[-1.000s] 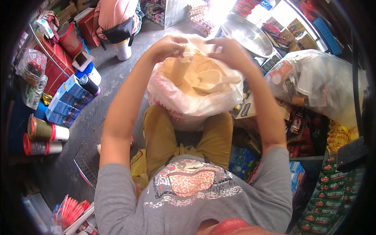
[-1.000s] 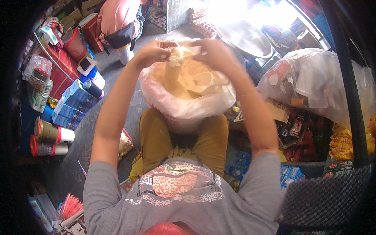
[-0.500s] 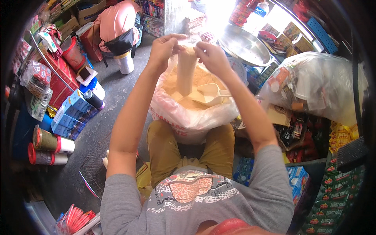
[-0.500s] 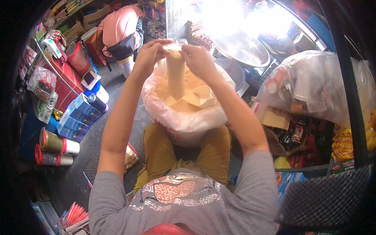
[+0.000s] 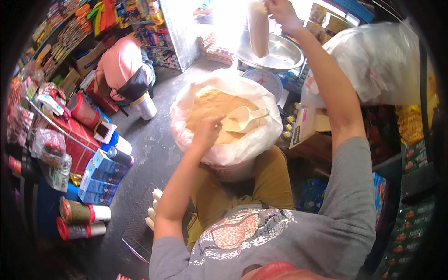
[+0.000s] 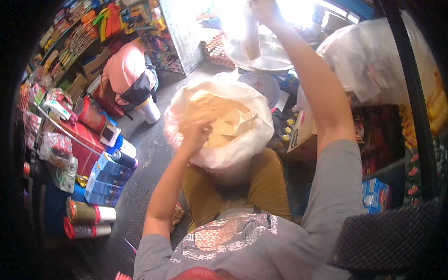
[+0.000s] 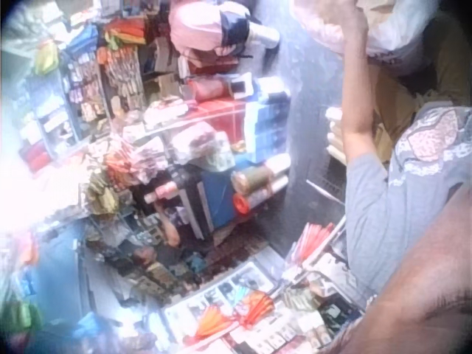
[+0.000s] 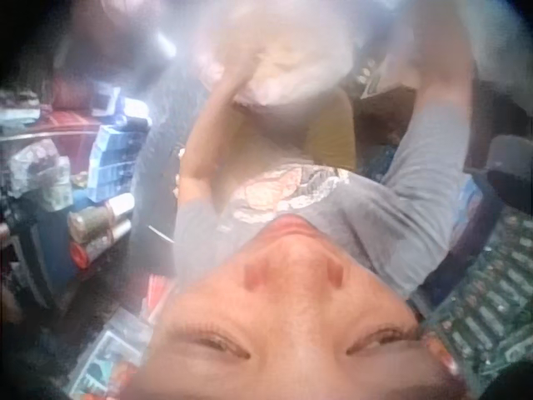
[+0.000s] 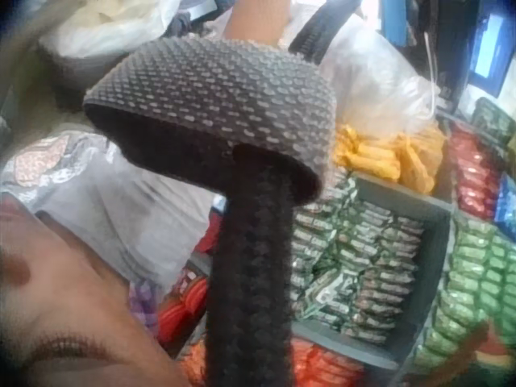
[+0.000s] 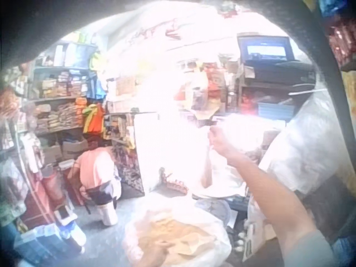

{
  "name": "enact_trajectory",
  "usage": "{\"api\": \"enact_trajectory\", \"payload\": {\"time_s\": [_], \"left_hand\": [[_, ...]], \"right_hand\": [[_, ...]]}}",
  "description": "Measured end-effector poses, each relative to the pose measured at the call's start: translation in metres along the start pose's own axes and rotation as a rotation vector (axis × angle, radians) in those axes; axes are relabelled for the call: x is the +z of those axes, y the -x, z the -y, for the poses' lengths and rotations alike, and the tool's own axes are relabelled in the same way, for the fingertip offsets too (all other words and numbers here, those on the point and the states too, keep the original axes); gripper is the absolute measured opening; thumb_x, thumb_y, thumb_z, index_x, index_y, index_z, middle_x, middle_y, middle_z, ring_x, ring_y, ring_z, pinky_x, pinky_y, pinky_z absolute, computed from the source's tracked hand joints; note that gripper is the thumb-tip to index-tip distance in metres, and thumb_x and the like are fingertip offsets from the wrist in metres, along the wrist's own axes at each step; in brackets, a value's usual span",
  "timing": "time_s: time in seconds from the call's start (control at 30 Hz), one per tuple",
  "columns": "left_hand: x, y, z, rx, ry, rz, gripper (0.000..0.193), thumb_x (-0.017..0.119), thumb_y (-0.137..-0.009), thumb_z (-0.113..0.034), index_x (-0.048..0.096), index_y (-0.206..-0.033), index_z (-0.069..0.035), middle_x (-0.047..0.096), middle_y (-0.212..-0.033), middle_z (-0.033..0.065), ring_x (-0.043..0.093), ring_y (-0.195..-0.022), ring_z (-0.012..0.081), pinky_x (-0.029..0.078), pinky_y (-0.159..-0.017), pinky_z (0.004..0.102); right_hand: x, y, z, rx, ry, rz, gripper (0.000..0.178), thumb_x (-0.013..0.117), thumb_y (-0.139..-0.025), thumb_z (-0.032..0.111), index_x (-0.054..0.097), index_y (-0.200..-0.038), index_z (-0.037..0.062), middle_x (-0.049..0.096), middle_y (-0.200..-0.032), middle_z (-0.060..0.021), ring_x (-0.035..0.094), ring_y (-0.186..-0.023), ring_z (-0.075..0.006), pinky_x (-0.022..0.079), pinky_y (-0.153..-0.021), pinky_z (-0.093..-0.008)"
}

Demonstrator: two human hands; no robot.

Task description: The person scoops a light-colored powder from a large sack using a plastic scoop and pours it into small plastic bags. They then tie each bag and place it on the floor. The process is repeated multiple times.

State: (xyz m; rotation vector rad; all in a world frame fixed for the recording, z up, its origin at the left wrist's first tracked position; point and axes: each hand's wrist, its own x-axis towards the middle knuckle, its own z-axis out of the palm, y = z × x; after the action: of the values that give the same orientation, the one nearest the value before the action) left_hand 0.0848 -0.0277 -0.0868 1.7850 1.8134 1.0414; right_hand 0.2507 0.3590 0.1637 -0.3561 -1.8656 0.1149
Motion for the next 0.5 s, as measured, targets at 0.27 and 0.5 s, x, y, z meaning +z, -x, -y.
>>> {"api": "enact_trajectory", "payload": {"time_s": [0.27, 0.5], "left_hand": [[-0.059, 0.043, -0.01, 0.164, -0.232, -0.52, 0.051, 0.051, -0.082, 0.006, 0.052, -0.13, -0.009, 0.052, -0.132, 0.0129, 0.06, -0.103, 0.0214, 0.051, -0.082, 0.0333], [-0.091, 0.158, 0.051, -0.151, -0.149, -0.926, 0.025, 0.06, -0.085, -0.003, 0.062, -0.11, -0.003, 0.063, -0.1, 0.007, 0.059, -0.077, 0.0111, 0.047, -0.065, 0.0262]], "right_hand": [[-0.031, 0.082, 0.023, 0.32, 0.274, 0.366, 0.025, 0.047, -0.091, 0.023, 0.059, -0.092, 0.0009, 0.061, -0.076, -0.0073, 0.063, -0.066, -0.016, 0.053, -0.058, -0.0281], [-0.04, 0.105, 0.045, 0.379, 0.121, 0.298, 0.025, 0.044, -0.095, 0.022, 0.058, -0.098, 0.001, 0.061, -0.082, -0.0058, 0.063, -0.068, -0.014, 0.054, -0.063, -0.0257]]}}
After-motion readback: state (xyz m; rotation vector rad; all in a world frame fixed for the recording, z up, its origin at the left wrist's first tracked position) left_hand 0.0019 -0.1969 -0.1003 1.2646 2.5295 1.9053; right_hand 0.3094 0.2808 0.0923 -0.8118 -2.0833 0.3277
